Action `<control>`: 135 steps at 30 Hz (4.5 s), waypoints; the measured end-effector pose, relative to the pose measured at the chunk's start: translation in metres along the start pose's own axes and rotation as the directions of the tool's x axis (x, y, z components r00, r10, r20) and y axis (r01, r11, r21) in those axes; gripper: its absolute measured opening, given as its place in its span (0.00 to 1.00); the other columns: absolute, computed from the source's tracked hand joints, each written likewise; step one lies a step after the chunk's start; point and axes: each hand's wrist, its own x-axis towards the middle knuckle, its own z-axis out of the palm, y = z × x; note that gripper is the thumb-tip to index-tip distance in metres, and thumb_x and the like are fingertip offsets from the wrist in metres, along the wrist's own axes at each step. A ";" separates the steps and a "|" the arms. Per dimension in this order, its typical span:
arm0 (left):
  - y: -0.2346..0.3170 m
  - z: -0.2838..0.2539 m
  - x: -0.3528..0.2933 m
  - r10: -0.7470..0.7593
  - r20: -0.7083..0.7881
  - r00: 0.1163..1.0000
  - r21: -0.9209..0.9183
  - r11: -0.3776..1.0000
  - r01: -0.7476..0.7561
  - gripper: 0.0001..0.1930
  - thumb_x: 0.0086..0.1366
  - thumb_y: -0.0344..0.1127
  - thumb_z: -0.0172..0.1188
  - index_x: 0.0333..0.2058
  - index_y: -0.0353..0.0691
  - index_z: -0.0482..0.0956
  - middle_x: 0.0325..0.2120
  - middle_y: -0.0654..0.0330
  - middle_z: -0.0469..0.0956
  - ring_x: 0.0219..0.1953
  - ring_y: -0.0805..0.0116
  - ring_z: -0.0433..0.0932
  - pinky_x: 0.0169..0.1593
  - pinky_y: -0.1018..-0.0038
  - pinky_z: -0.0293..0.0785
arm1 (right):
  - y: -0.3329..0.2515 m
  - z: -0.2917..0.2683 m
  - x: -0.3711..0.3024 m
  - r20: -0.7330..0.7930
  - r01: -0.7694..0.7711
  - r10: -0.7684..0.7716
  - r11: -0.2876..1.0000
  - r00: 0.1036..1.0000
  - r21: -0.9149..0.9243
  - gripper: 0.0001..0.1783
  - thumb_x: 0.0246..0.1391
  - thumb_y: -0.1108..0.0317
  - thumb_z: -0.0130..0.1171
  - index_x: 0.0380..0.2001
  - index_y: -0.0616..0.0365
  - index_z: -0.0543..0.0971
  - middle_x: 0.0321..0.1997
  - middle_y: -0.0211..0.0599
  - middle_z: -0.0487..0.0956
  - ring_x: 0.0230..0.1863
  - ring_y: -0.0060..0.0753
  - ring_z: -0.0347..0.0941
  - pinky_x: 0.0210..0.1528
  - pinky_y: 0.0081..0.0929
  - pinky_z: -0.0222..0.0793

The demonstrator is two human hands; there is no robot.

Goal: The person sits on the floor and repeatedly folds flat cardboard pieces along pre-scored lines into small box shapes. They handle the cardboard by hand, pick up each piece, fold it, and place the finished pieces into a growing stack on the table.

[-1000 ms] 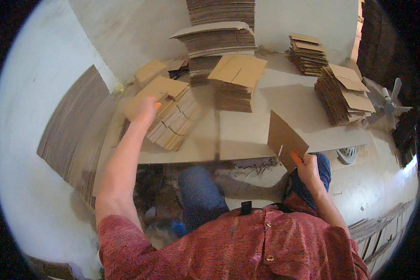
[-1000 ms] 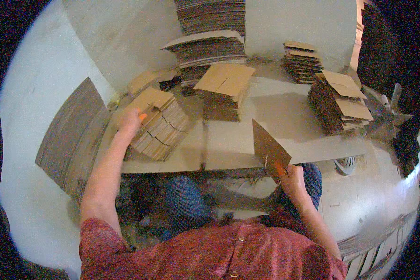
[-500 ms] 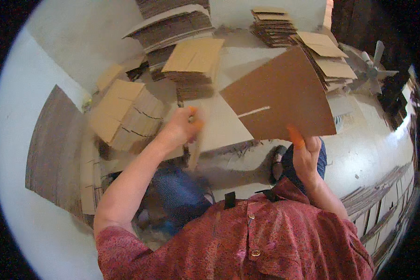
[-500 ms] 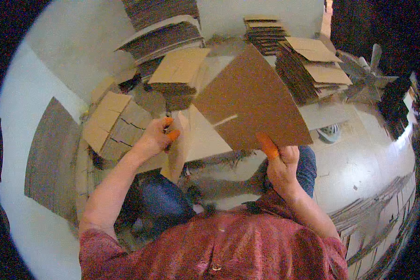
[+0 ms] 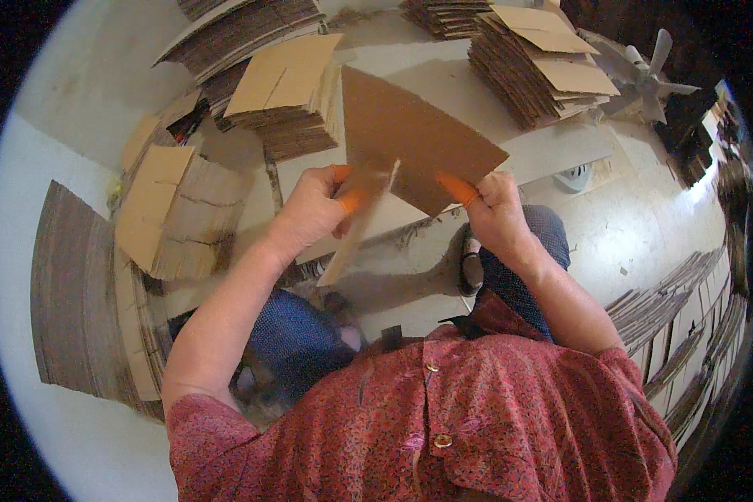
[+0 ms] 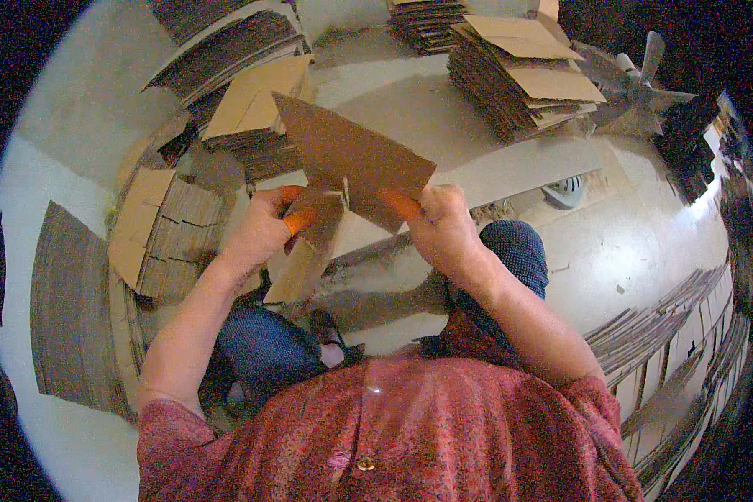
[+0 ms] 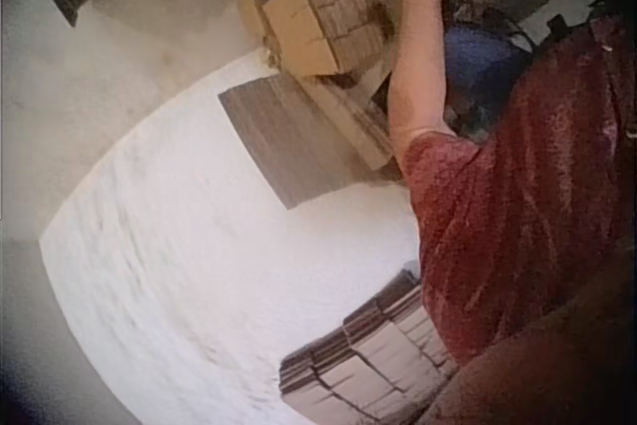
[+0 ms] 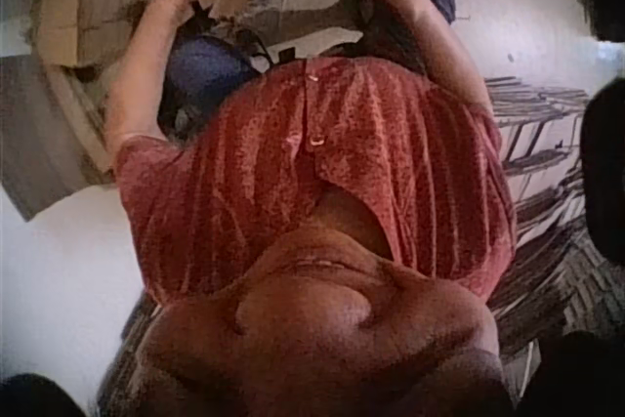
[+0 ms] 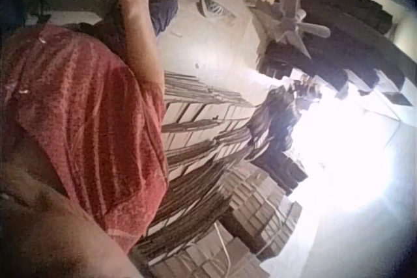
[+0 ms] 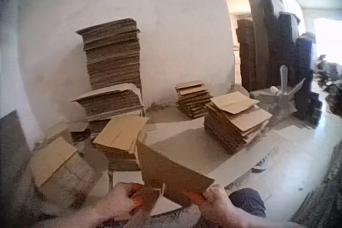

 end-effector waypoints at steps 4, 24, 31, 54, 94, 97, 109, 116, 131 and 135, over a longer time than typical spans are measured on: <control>-0.005 -0.001 0.007 0.019 0.036 0.999 -0.040 0.999 -0.018 0.11 0.55 0.31 0.58 0.37 0.33 0.76 0.26 0.65 0.76 0.24 0.81 0.71 0.24 0.82 0.67 | 0.003 0.004 0.009 0.057 -0.075 0.072 0.996 0.996 0.046 0.06 0.48 0.71 0.57 0.22 0.63 0.77 0.17 0.53 0.70 0.13 0.40 0.61 0.18 0.32 0.60; -0.047 -0.097 0.099 0.728 -0.304 0.615 0.880 0.462 -0.112 0.22 0.56 0.39 0.58 0.49 0.39 0.69 0.50 0.51 0.68 0.52 0.52 0.67 0.53 0.67 0.64 | 0.045 0.023 0.043 0.141 -0.221 0.267 0.935 0.953 -0.277 0.11 0.48 0.65 0.57 0.27 0.65 0.75 0.22 0.58 0.74 0.26 0.60 0.71 0.26 0.43 0.67; -0.034 -0.124 0.111 0.686 -0.340 0.643 0.778 0.589 -0.218 0.13 0.55 0.32 0.58 0.41 0.43 0.78 0.31 0.50 0.78 0.34 0.55 0.78 0.37 0.70 0.73 | 0.021 0.000 0.057 -0.262 -0.014 -0.005 0.997 0.965 -0.070 0.21 0.49 0.62 0.60 0.42 0.65 0.72 0.33 0.48 0.78 0.37 0.43 0.75 0.39 0.31 0.70; -0.009 0.002 -0.002 0.707 -0.392 0.588 0.396 0.707 -0.587 0.24 0.50 0.33 0.65 0.47 0.36 0.73 0.50 0.51 0.69 0.51 0.63 0.69 0.52 0.73 0.66 | -0.053 -0.018 0.083 -0.027 -0.207 0.409 0.518 0.912 0.830 0.11 0.53 0.71 0.52 0.39 0.62 0.76 0.39 0.34 0.77 0.39 0.26 0.73 0.43 0.24 0.69; -0.055 0.029 0.003 0.356 -0.392 0.849 0.019 0.925 -0.379 0.27 0.63 0.47 0.51 0.56 0.36 0.62 0.38 0.61 0.76 0.36 0.75 0.71 0.42 0.78 0.66 | -0.004 0.000 0.009 -0.228 0.170 -0.202 0.973 0.952 -0.153 0.21 0.49 0.67 0.58 0.46 0.61 0.71 0.41 0.49 0.75 0.43 0.45 0.72 0.47 0.32 0.67; -0.061 0.035 0.011 0.313 -0.307 0.899 -0.255 0.883 -0.394 0.34 0.63 0.57 0.42 0.59 0.36 0.57 0.47 0.57 0.71 0.49 0.68 0.67 0.53 0.73 0.58 | 0.015 -0.018 0.039 -0.530 0.017 -0.100 0.987 0.842 -0.160 0.23 0.52 0.59 0.54 0.48 0.63 0.70 0.48 0.48 0.73 0.49 0.46 0.68 0.54 0.30 0.61; -0.026 0.124 0.030 0.590 -0.039 0.807 -0.430 0.719 -0.546 0.40 0.63 0.63 0.33 0.62 0.34 0.44 0.61 0.55 0.49 0.64 0.65 0.46 0.64 0.71 0.39 | 0.011 -0.016 0.029 0.417 -0.602 0.435 0.552 0.798 0.577 0.20 0.48 0.59 0.56 0.40 0.62 0.74 0.36 0.34 0.76 0.36 0.23 0.69 0.37 0.26 0.67; -0.046 0.069 0.019 0.595 -0.179 0.783 0.250 0.798 -0.549 0.31 0.62 0.43 0.51 0.59 0.36 0.54 0.61 0.52 0.52 0.63 0.60 0.51 0.63 0.68 0.46 | -0.039 -0.095 0.059 -0.299 0.057 -0.041 0.997 0.953 0.045 0.22 0.42 0.82 0.49 0.45 0.63 0.72 0.41 0.45 0.78 0.42 0.32 0.72 0.44 0.23 0.67; -0.042 -0.124 0.113 0.455 -0.209 0.866 0.747 0.646 -0.159 0.24 0.54 0.28 0.57 0.51 0.40 0.67 0.51 0.48 0.67 0.53 0.52 0.64 0.55 0.65 0.62 | 0.139 -0.125 0.151 0.084 -0.106 0.286 0.591 0.955 -0.799 0.19 0.55 0.57 0.47 0.49 0.50 0.67 0.49 0.45 0.69 0.51 0.55 0.65 0.50 0.47 0.63; -0.033 -0.113 0.119 0.479 -0.172 0.861 0.788 0.592 -0.172 0.21 0.54 0.23 0.51 0.49 0.40 0.70 0.47 0.51 0.71 0.47 0.53 0.70 0.49 0.65 0.67 | 0.146 -0.136 0.123 -0.250 -0.120 -0.294 0.399 0.922 -0.909 0.24 0.55 0.53 0.47 0.50 0.55 0.67 0.52 0.46 0.69 0.52 0.53 0.65 0.54 0.43 0.61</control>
